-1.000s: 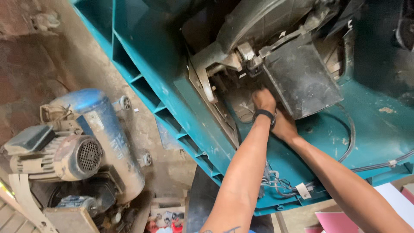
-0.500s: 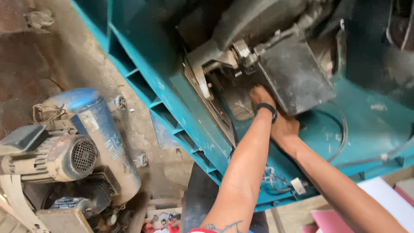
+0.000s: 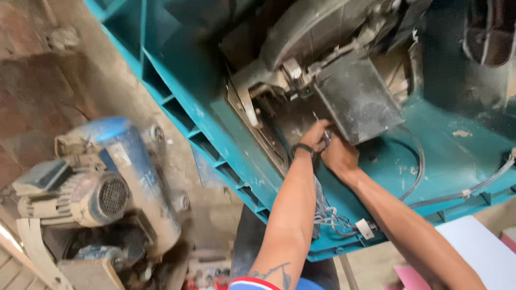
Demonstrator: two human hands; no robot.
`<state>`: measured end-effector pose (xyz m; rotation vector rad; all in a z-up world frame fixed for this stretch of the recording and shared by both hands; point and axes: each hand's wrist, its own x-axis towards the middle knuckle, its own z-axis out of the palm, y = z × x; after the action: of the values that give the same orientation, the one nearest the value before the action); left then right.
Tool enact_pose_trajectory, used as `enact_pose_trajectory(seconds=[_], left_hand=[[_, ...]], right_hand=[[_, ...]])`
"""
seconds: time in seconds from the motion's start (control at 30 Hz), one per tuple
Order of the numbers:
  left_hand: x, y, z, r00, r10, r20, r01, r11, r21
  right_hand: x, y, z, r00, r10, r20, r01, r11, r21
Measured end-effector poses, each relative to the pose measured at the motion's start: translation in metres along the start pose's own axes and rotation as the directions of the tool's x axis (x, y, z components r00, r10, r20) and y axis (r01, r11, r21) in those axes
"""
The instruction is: The person disassembles the housing of a large power tool, retrieves a fastener from a storage box, and uses a screwdriver to secure internal components.
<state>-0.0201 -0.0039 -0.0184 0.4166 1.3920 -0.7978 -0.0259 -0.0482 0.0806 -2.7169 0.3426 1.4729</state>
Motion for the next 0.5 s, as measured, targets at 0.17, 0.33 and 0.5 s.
enact_pose_trajectory(seconds=[0.17,0.33,0.5], left_hand=[[-0.011,0.016,-0.003,0.831,0.457,0.316,-0.382,0.056,0.922],[0.003,0.026,0.026,0.892,0.448,0.058,-0.069,0.009,0.998],[0.027,0.026,0.020,0.877,0.380,-0.293,-0.182,0.828,0.531]], right_hand=[[-0.009,-0.020,-0.026,0.991,0.001,0.135,-0.028,0.981,0.192],[0.041,0.022,0.007,0.956,-0.250,0.151,0.239,0.967,0.092],[0.011,0.006,-0.043,0.988,-0.070,0.140,-0.002,0.891,0.454]])
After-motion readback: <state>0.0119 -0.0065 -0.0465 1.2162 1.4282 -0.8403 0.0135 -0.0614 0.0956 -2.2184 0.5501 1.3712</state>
